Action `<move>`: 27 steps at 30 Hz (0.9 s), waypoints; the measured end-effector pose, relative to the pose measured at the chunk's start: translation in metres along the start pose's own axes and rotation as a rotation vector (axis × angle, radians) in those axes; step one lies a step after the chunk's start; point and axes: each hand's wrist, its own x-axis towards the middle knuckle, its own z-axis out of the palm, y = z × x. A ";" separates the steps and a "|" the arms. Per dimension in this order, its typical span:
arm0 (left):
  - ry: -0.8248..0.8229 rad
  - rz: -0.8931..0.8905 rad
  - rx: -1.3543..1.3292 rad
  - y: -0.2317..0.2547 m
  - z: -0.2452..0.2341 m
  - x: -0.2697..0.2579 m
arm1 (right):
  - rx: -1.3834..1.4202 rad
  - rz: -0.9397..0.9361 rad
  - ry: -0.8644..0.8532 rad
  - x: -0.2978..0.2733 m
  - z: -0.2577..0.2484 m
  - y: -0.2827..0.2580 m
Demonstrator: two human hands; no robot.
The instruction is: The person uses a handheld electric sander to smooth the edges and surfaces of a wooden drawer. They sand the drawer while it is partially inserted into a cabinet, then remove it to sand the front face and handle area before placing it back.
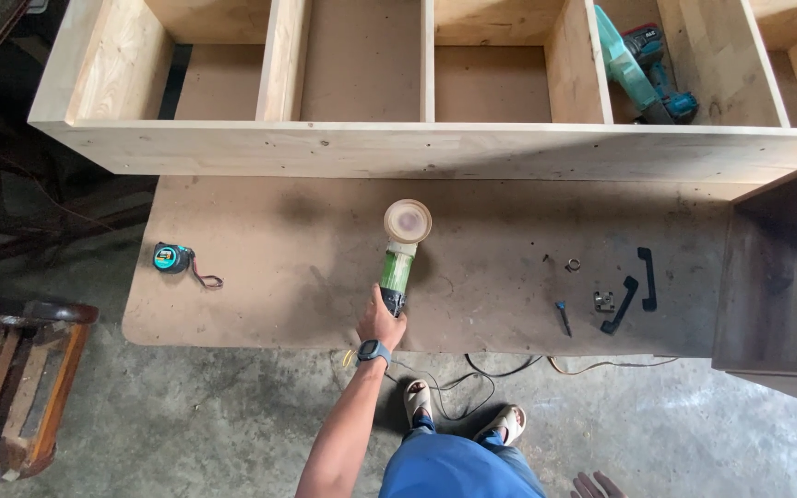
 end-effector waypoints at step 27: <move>-0.283 -0.270 -0.601 0.064 -0.056 -0.060 | -0.747 -0.432 -0.467 -0.106 0.180 0.021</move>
